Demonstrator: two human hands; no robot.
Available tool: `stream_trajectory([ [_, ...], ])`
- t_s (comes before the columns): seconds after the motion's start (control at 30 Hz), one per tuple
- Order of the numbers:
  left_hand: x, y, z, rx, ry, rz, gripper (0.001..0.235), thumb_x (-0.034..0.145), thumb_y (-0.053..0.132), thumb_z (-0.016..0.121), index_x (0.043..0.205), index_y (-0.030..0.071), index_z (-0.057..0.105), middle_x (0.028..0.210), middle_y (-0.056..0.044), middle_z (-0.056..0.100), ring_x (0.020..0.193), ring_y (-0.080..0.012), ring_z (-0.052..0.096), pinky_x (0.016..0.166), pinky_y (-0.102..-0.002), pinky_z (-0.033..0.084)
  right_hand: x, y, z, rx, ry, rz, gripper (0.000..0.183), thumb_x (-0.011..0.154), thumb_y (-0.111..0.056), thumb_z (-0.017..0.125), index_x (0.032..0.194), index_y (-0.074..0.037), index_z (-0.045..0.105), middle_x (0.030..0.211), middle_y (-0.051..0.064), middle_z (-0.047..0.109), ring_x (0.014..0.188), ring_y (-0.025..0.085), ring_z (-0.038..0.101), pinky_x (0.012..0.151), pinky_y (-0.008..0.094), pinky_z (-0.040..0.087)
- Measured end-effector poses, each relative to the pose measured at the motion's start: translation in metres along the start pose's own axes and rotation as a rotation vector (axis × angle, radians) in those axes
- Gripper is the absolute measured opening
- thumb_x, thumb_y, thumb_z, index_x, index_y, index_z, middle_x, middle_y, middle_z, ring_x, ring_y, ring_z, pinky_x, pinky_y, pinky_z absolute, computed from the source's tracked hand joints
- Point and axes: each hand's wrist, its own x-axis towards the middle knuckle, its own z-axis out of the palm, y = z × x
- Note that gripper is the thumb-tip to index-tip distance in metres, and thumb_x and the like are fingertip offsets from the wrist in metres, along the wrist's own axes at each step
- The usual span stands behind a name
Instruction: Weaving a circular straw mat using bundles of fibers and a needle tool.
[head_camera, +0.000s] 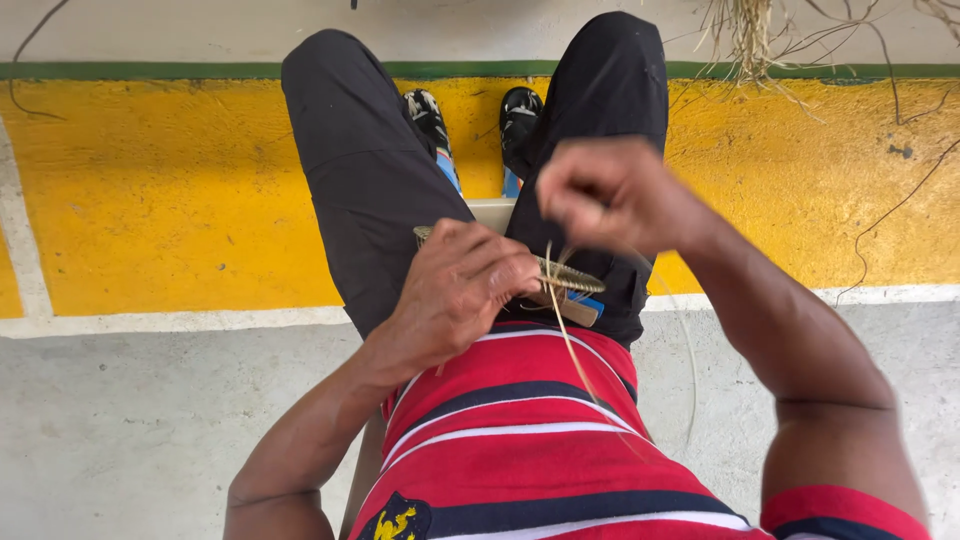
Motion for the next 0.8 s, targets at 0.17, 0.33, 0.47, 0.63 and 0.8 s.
stream_trajectory([
  [0.17,0.004,-0.004,-0.001,-0.043,0.043,-0.062,0.028,0.098,0.013,0.075,0.122,0.015,0.061,0.109,0.003,0.067,0.102,-0.0167,0.065,0.089,-0.037,0.042,0.000,0.003,-0.012,0.384,0.133,0.316,0.010,0.101,-0.013,0.063,0.101,-0.005,0.068,0.088,0.000,0.067,0.069,0.007,0.060,0.057,0.023,0.052],
  [0.33,0.002,-0.004,0.000,-0.058,0.047,-0.050,0.028,0.096,0.013,0.074,0.121,0.017,0.063,0.110,0.003,0.067,0.101,-0.0170,0.065,0.088,-0.037,0.041,-0.012,0.005,0.011,0.372,-0.031,0.039,0.013,0.103,-0.016,0.066,0.101,-0.003,0.068,0.092,-0.001,0.068,0.083,0.008,0.064,0.073,0.027,0.052],
  [0.47,0.000,-0.006,0.003,-0.048,0.067,-0.050,0.022,0.096,0.016,0.075,0.115,0.018,0.064,0.108,0.005,0.067,0.100,-0.0163,0.064,0.088,-0.037,0.041,-0.016,0.027,0.031,0.679,-0.053,0.183,0.009,0.103,-0.012,0.069,0.099,-0.004,0.070,0.090,0.002,0.065,0.084,0.009,0.057,0.072,0.028,0.049],
  [0.63,0.005,0.004,0.003,-0.065,-0.005,-0.034,0.017,0.098,0.021,0.072,0.112,0.017,0.064,0.107,0.005,0.069,0.100,-0.0169,0.064,0.089,-0.038,0.040,0.030,0.103,-0.001,0.430,0.475,0.037,0.018,0.100,-0.013,0.061,0.083,-0.006,0.064,0.081,0.002,0.068,0.073,0.010,0.061,0.065,0.025,0.048],
  [0.8,0.022,-0.001,-0.006,-0.064,0.004,-0.138,0.012,0.102,0.021,0.070,0.111,0.015,0.065,0.103,0.004,0.070,0.096,-0.0156,0.064,0.089,-0.037,0.040,0.053,0.082,-0.029,0.543,0.641,0.034,0.031,0.116,-0.021,0.055,0.091,-0.005,0.066,0.081,0.006,0.070,0.067,0.014,0.063,0.061,0.025,0.049],
])
